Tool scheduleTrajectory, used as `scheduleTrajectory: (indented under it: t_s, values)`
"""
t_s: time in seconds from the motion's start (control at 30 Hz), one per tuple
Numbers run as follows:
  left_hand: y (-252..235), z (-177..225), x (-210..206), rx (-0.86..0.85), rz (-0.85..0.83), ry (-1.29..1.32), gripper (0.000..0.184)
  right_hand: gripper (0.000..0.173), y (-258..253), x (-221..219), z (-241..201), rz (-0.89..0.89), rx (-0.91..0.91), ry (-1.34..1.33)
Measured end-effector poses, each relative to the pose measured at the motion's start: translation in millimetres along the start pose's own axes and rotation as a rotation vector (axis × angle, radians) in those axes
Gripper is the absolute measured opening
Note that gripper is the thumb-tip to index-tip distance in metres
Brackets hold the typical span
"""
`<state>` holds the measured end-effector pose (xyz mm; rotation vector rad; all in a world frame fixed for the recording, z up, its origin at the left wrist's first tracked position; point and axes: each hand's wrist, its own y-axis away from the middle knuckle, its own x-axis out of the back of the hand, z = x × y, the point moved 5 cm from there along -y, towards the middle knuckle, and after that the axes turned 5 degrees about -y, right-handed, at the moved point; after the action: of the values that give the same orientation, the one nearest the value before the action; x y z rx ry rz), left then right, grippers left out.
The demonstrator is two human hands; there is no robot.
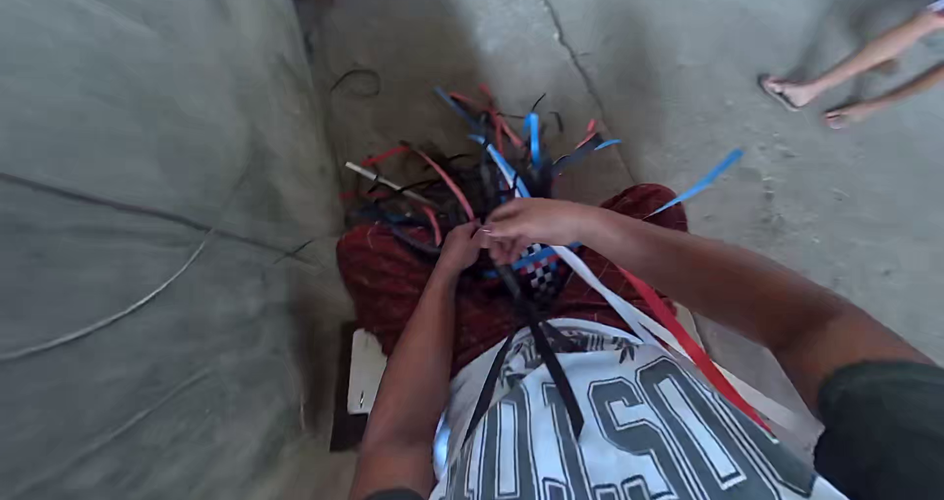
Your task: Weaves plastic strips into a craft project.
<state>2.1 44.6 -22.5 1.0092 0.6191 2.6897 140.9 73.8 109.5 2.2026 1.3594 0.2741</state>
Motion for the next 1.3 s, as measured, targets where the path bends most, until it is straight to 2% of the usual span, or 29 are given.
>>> scheduleTrajectory:
  t_s: [0.07, 0.13, 0.17, 0.23, 0.37, 0.47, 0.53, 0.6, 0.7, 0.8, 0.87, 0.93, 1.07, 1.13, 1.23, 1.3]
  values:
    - [4.5, 7.3, 3.3, 0.028, -0.035, 0.001, 0.04, 0.045, -7.4, 13.7, 59.8, 0.181, -0.116, 0.012]
    - [4.8, 10.5, 3.6, 0.046, -0.048, 0.032, 0.04, 0.055, -12.6, 20.1, 97.9, 0.349, -0.227, -0.001]
    - [5.3, 11.6, 4.1, 0.05, -0.047, 0.042, 0.04, 0.059, -13.7, 17.8, 106.2, 0.363, -0.273, -0.03]
    - [5.9, 12.1, 4.0, 0.05, -0.043, 0.053, 0.038, 0.057, -17.4, 10.8, 111.6, 0.352, -0.311, -0.12]
    - [15.2, 14.0, 3.6, 0.013, -0.051, 0.069, 0.034, 0.034, -33.7, 11.0, 107.5, 0.434, -0.298, -0.424]
    - [20.5, 15.0, 3.3, -0.081, -0.086, 0.166, 0.031, 0.025, -35.4, 22.1, 72.6, 0.535, -0.107, -0.65]
    - [17.6, 10.4, 0.1, -0.126, -0.096, 0.178, 0.027, 0.032, -32.6, 34.2, 41.6, 0.523, 0.095, -0.718]
    - [13.8, 7.0, -0.7, -0.083, -0.056, 0.173, 0.027, 0.038, -28.4, 42.7, 17.5, 0.506, 0.208, -0.733]
    - [11.9, 2.6, 1.1, 0.061, 0.023, 0.255, 0.028, 0.04, -19.0, 29.6, 13.9, 0.351, 0.216, -0.553]
    - [12.3, 0.0, 3.1, 0.128, 0.087, 0.365, 0.027, 0.038, -10.2, 9.7, 59.1, 0.156, -0.004, -0.209]
    - [11.6, -1.3, 7.0, 0.148, 0.105, 0.384, 0.028, 0.035, -6.2, 22.7, 92.3, 0.091, -0.129, 0.051]
    - [11.0, -4.3, 6.9, 0.149, 0.113, 0.384, 0.027, 0.032, 0.8, 60.2, 105.6, 0.178, -0.116, 0.227]
    - [8.9, -4.4, 7.1, 0.139, 0.101, 0.376, 0.028, 0.034, 28.1, 141.8, 80.0, 0.477, -0.151, 0.612]
    - [6.7, -4.0, 7.2, 0.136, 0.105, 0.391, 0.027, 0.036, 33.9, 152.9, 80.7, 0.478, -0.221, 0.829]
    - [4.9, -8.9, 7.9, 0.154, 0.146, 0.451, 0.027, 0.035, 33.3, 109.9, 99.7, 0.283, -0.202, 0.907]
    - [3.2, -10.8, 9.9, 0.162, 0.169, 0.487, 0.029, 0.023, 33.6, 67.7, 105.1, 0.277, -0.021, 0.878]
